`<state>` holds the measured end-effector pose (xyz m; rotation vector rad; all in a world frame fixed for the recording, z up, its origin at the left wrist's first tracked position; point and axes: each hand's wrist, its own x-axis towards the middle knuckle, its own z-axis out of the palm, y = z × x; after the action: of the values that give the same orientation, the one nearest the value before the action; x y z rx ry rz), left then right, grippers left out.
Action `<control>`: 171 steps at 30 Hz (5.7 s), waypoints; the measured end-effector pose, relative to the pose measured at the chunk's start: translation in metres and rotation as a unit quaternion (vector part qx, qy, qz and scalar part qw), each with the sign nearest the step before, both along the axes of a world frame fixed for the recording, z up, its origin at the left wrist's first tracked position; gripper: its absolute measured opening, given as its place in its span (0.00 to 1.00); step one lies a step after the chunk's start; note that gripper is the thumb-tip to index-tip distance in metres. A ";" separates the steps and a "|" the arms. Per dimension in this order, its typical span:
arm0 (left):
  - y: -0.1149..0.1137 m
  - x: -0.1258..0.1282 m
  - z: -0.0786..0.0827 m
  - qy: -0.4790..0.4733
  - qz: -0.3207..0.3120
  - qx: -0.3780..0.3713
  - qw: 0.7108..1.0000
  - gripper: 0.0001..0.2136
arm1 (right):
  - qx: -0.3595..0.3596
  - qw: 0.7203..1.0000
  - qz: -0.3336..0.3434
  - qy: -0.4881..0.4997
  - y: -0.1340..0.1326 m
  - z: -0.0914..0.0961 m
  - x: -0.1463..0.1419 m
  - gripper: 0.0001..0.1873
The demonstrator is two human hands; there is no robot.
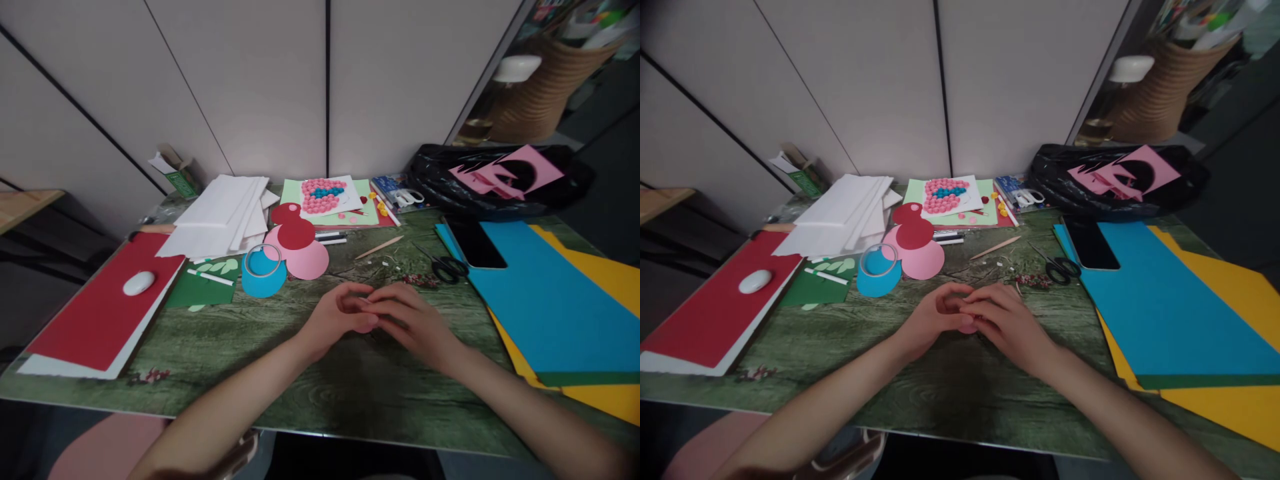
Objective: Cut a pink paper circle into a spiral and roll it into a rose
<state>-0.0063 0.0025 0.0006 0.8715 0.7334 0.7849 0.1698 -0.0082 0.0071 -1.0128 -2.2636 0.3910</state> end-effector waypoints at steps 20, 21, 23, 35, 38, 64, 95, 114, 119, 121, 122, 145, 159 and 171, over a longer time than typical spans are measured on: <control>-0.002 0.004 -0.007 -0.024 0.038 -0.032 0.998 0.21 | -0.005 0.999 -0.030 0.021 -0.001 0.003 0.000 0.08; -0.001 0.003 -0.007 -0.020 0.044 -0.032 0.998 0.21 | -0.003 1.000 -0.027 0.015 0.000 0.002 0.001 0.10; 0.000 0.002 -0.005 -0.007 0.052 -0.024 0.998 0.21 | -0.001 1.000 -0.015 0.005 0.001 0.001 0.002 0.12; -0.001 0.001 -0.002 -0.001 0.018 -0.006 1.000 0.22 | -0.005 1.000 0.000 0.002 0.002 -0.002 0.000 0.11; -0.003 0.003 -0.003 -0.005 0.012 -0.002 1.000 0.22 | -0.003 1.000 -0.015 0.008 0.001 -0.001 0.000 0.06; -0.004 0.005 0.000 -0.005 0.050 -0.002 0.999 0.22 | -0.002 0.999 -0.045 0.024 -0.002 0.002 -0.002 0.06; -0.009 0.008 -0.001 -0.007 0.026 -0.010 1.000 0.27 | -0.011 0.999 -0.023 0.023 -0.003 0.001 -0.003 0.05; -0.004 0.002 0.002 -0.016 0.000 -0.001 1.000 0.27 | 0.047 0.998 0.034 0.023 0.001 0.006 0.004 0.11; -0.004 0.002 0.004 -0.010 -0.002 -0.008 1.000 0.27 | 0.044 0.998 0.039 0.011 0.001 0.005 0.005 0.12; -0.003 0.002 0.005 -0.002 -0.002 -0.005 1.000 0.27 | 0.039 0.998 0.044 0.007 0.002 0.005 0.006 0.14; -0.003 0.002 0.006 0.002 -0.003 -0.001 1.000 0.27 | 0.035 0.998 0.047 0.005 0.002 0.004 0.006 0.14; -0.013 0.010 -0.001 -0.037 0.016 -0.013 0.999 0.22 | -0.019 0.997 -0.041 0.063 -0.006 -0.003 -0.008 0.07; -0.003 0.002 0.004 -0.019 0.050 0.001 0.999 0.24 | 0.005 0.999 -0.022 0.029 -0.001 0.001 0.000 0.09; 0.004 -0.002 0.007 0.016 -0.012 0.011 1.000 0.24 | 0.017 1.000 0.015 -0.004 0.000 -0.002 -0.001 0.11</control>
<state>-0.0083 0.0062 0.0072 0.9123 0.7436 0.7606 0.1691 -0.0080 0.0049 -0.9657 -2.2871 0.3595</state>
